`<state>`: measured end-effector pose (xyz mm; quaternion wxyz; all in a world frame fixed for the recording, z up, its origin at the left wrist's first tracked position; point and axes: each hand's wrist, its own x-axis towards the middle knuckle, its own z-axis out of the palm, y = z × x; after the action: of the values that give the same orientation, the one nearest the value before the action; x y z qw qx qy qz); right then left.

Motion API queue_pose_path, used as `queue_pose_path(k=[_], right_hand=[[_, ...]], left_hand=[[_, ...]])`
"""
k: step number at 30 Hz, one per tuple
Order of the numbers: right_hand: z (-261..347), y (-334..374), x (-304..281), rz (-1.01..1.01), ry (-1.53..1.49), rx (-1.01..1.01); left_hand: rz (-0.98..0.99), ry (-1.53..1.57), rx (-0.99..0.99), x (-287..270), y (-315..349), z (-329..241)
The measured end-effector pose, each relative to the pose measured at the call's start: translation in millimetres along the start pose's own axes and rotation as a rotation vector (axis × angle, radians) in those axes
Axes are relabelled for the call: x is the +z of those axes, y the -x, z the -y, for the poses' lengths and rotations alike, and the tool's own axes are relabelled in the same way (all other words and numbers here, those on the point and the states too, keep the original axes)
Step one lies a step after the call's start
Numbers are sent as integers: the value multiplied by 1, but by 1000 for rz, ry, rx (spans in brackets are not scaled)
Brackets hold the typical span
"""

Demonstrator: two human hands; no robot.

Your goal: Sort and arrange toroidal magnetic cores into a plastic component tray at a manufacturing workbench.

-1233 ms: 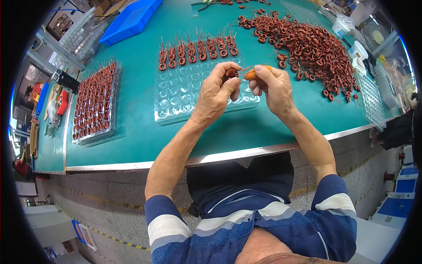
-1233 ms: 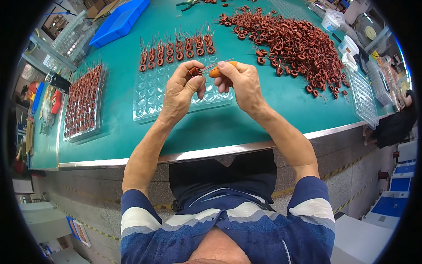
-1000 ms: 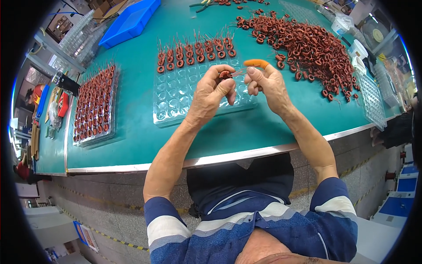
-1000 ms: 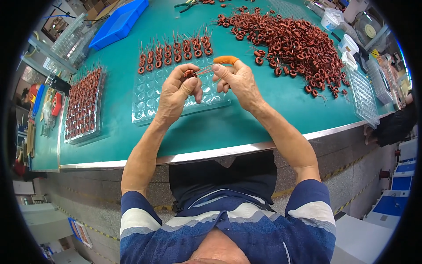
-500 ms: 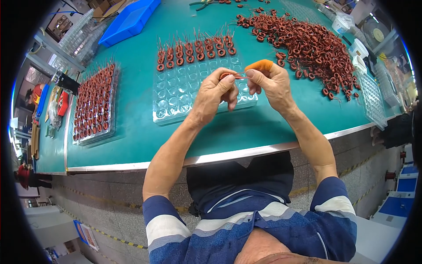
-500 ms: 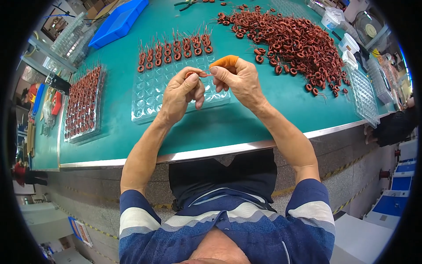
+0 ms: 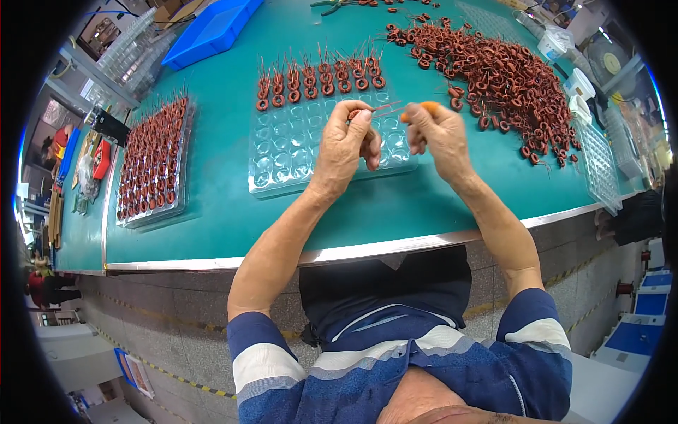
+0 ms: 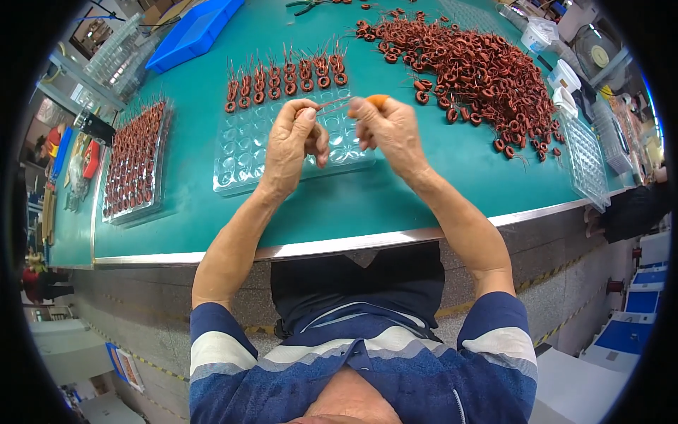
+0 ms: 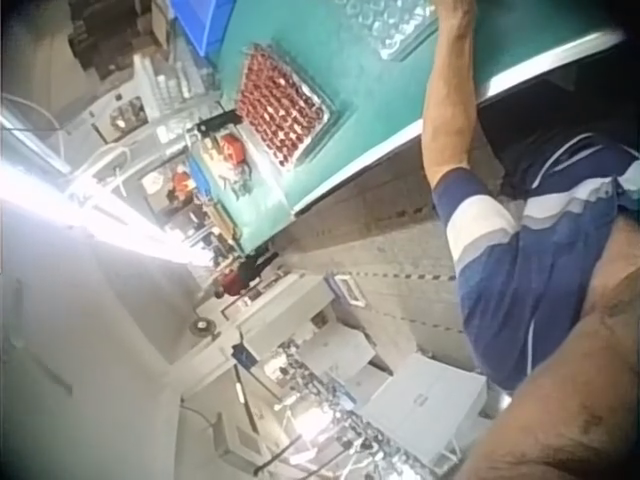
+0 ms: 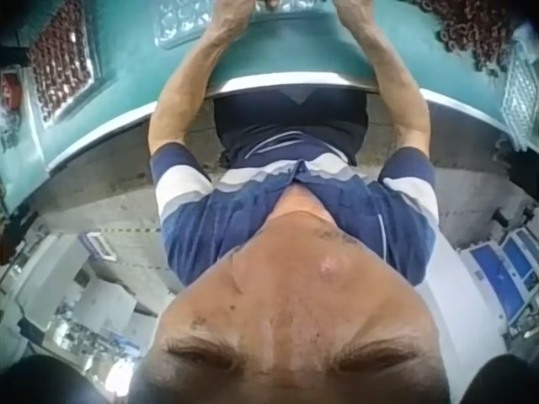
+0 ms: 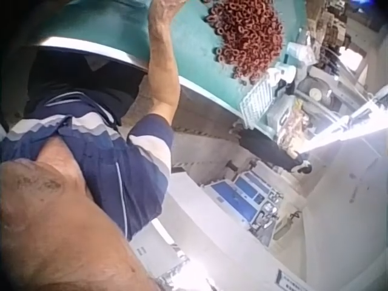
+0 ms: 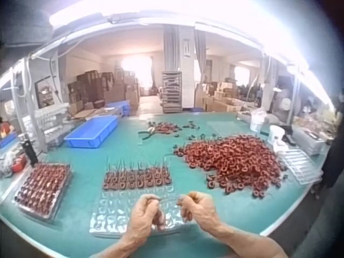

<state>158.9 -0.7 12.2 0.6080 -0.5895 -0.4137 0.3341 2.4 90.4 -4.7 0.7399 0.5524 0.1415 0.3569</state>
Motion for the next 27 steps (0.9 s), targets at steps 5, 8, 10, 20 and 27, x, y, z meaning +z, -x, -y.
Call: queue_pose_path(k=[5, 8, 10, 20, 27], right_hand=[[-3, 0, 6, 139, -123, 93], [-4, -2, 3, 200, -175, 164], [-4, -3, 2, 222, -203, 205], [-9, -13, -15, 316, -349, 405], [-15, -17, -15, 310, -67, 355]], left_hand=[[2, -438, 104, 2, 2, 2], [-2, -673, 253, 0, 1, 8], [34, -755, 278, -3, 2, 10], [321, -868, 305, -10, 3, -9], [328, -1353, 596, -15, 3, 5]])
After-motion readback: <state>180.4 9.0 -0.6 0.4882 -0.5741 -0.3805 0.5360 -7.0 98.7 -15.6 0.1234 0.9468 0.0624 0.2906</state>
